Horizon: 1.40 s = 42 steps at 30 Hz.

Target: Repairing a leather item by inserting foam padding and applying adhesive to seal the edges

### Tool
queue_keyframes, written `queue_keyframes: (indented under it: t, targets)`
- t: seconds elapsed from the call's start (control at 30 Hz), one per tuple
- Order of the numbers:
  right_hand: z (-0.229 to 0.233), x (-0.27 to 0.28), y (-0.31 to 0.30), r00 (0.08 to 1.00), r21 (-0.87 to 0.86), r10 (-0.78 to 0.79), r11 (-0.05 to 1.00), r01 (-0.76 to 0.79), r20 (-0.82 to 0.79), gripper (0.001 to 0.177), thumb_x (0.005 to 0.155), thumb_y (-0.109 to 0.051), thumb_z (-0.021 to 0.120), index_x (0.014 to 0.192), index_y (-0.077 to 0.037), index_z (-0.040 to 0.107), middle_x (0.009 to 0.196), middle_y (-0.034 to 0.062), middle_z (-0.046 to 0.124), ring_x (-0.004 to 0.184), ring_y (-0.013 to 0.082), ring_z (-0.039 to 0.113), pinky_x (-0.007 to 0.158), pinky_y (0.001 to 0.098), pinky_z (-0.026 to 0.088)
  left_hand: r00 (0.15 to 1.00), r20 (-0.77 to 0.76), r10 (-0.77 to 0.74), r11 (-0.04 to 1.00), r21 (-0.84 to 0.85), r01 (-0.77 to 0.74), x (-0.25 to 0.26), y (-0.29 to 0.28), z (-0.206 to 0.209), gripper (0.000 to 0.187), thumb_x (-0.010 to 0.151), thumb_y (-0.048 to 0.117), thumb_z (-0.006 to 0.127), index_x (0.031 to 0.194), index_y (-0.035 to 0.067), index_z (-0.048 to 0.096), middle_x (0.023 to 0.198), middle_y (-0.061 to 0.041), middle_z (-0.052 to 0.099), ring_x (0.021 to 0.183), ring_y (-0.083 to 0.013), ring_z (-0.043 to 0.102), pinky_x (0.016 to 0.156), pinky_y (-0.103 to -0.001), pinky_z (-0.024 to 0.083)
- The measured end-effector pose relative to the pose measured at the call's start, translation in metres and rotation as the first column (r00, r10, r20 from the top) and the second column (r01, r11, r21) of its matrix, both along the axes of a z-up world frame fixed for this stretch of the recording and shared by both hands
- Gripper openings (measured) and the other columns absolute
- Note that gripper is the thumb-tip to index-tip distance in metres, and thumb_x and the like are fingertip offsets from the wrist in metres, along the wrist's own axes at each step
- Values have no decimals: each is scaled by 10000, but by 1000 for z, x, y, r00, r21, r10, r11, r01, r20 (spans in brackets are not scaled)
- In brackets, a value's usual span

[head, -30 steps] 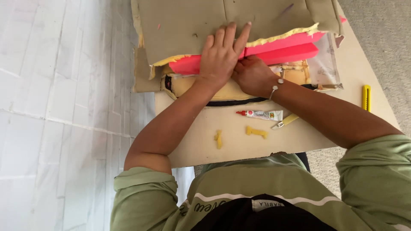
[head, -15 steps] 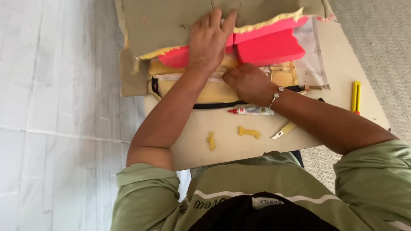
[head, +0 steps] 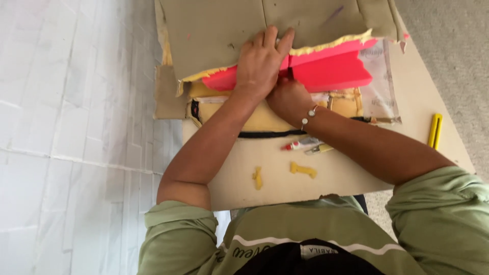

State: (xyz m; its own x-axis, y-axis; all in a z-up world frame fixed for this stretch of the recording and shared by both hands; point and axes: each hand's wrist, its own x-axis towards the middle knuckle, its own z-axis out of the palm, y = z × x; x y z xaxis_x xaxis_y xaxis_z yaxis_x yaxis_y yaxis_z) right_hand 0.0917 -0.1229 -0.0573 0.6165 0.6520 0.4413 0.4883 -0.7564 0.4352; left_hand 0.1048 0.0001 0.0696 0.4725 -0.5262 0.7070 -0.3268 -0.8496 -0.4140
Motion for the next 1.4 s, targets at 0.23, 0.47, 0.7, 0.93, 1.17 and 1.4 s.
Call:
queue_keyframes:
  t: [0.23, 0.47, 0.7, 0.93, 1.17, 1.4]
  targets:
    - [20, 15, -9, 963, 67, 262, 962, -266, 62, 127, 695, -29, 646, 738, -146, 672, 644, 75, 623, 563, 265, 553, 550, 380, 437, 996, 83, 18, 999, -28, -16, -9, -1, 9, 479, 798, 17, 715, 1210, 226, 589, 986, -27, 515, 766, -194, 550, 645, -329, 506]
    - [44, 8, -27, 888, 192, 389, 917, -349, -244, 170, 808, -54, 618, 927, -118, 722, 838, 109, 719, 694, 360, 642, 570, 470, 507, 989, 145, -23, 998, -58, 32, -10, 1, 12, 454, 817, -23, 698, 1166, 259, 633, 981, 2, 529, 743, -157, 540, 595, -307, 465]
    - [48, 2, -31, 868, 133, 444, 896, -424, -222, 148, 839, -170, 643, 932, -89, 724, 897, 110, 739, 777, 375, 665, 729, 486, 538, 999, -53, -6, 1000, -3, 5, -4, 12, -5, 406, 901, 157, 629, 1285, 282, 586, 1070, -31, 548, 794, -229, 567, 590, -381, 479]
    - [45, 0, -39, 883, 130, 366, 930, -343, -293, 198, 834, -78, 622, 989, -35, 737, 930, 155, 726, 812, 377, 662, 738, 478, 560, 997, -34, -64, 998, 4, 64, -15, 13, 2, 464, 864, 109, 662, 1312, 220, 606, 1009, -33, 514, 837, -231, 560, 652, -363, 478]
    - [134, -56, -106, 843, 203, 284, 956, -212, -457, 322, 909, -47, 568, 1210, -96, 672, 1195, 104, 684, 1031, 370, 654, 798, 500, 540, 969, -230, -93, 996, -18, 92, -32, 26, 15, 982, 692, 475, 968, 1496, 222, 464, 1380, -97, 455, 1188, -294, 540, 925, -434, 463]
    - [86, -52, -148, 991, 96, -22, 995, 10, 130, 370, 888, -207, 662, 1250, -250, 722, 1215, 18, 661, 1040, 278, 622, 834, 412, 513, 980, -195, -48, 997, 44, 58, -21, 29, 3, 867, 732, 55, 921, 1484, 173, 507, 1481, -120, 564, 1326, -353, 551, 991, -507, 477]
